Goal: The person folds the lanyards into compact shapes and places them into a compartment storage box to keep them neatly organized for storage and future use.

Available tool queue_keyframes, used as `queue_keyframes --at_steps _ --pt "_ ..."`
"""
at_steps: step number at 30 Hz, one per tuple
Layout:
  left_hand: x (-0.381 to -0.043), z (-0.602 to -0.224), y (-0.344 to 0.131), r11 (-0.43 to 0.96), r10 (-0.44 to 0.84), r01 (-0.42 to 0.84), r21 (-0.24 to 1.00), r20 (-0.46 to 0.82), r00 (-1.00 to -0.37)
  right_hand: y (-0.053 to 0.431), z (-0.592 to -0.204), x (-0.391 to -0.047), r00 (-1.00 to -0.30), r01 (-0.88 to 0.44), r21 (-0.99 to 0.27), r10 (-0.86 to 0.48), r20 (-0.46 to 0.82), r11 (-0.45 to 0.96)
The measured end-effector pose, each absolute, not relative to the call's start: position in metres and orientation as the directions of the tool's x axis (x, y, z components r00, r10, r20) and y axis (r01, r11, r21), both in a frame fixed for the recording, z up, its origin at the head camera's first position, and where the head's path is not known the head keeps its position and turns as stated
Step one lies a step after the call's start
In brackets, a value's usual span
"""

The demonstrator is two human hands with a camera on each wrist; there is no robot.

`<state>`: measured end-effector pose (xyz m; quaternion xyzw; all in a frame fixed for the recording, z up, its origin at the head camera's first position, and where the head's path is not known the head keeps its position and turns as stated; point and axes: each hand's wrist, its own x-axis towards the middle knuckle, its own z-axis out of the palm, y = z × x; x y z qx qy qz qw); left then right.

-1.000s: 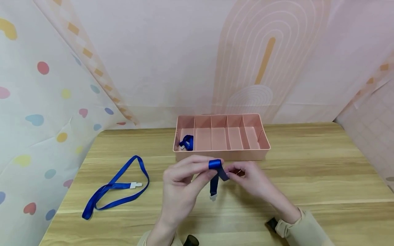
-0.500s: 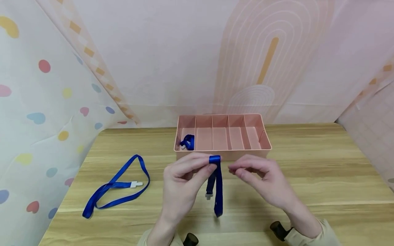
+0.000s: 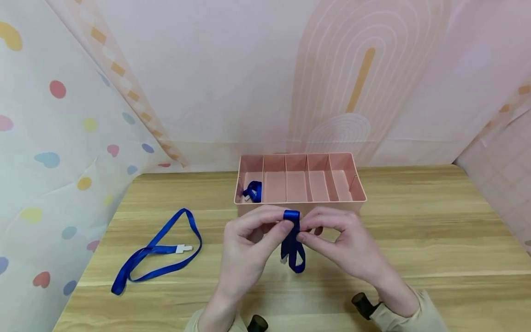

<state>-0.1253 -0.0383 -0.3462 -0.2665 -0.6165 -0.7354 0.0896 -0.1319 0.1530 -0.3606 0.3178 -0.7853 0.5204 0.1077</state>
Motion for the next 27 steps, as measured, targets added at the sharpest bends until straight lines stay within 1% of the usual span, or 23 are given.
queue_keyframes --at_steps 5,8,11,14,19,23,27 --pt "-0.1241 -0.3440 -0.0392 -0.238 0.256 0.446 0.863 0.499 -0.828 0.1527 -0.3616 -0.1317 -0.789 -0.586 -0.770 -0.395 0.471 0.251" --pt "-0.1236 -0.3436 -0.0393 -0.244 0.274 0.459 0.854 0.515 -0.812 0.1529 -0.3622 -0.1312 -0.779 -0.594 -0.769 -0.408 0.477 0.236" --pt "-0.1228 -0.3425 -0.0392 -0.236 0.277 0.466 0.853 0.519 -0.808 0.1524 -0.3627 -0.1309 -0.762 -0.623 -0.746 -0.398 0.511 0.235" --pt "-0.1213 -0.3407 -0.0390 -0.227 0.289 0.456 0.861 0.506 -0.813 0.1516 -0.3627 -0.1304 -0.757 -0.647 -0.714 -0.334 0.561 0.267" --pt "-0.1193 -0.3382 -0.0385 -0.245 0.326 0.439 0.864 0.500 -0.802 0.1509 -0.3624 -0.1308 -0.736 -0.669 -0.663 -0.172 0.655 0.338" --pt "-0.1185 -0.3381 -0.0376 -0.239 0.328 0.447 0.862 0.505 -0.799 0.1499 -0.3627 -0.1331 -0.679 -0.702 -0.603 -0.100 0.727 0.379" --pt "-0.1175 -0.3382 -0.0364 -0.165 0.290 0.425 0.890 0.456 -0.841 0.1484 -0.3628 -0.1354 -0.621 -0.729 -0.553 -0.049 0.783 0.404"
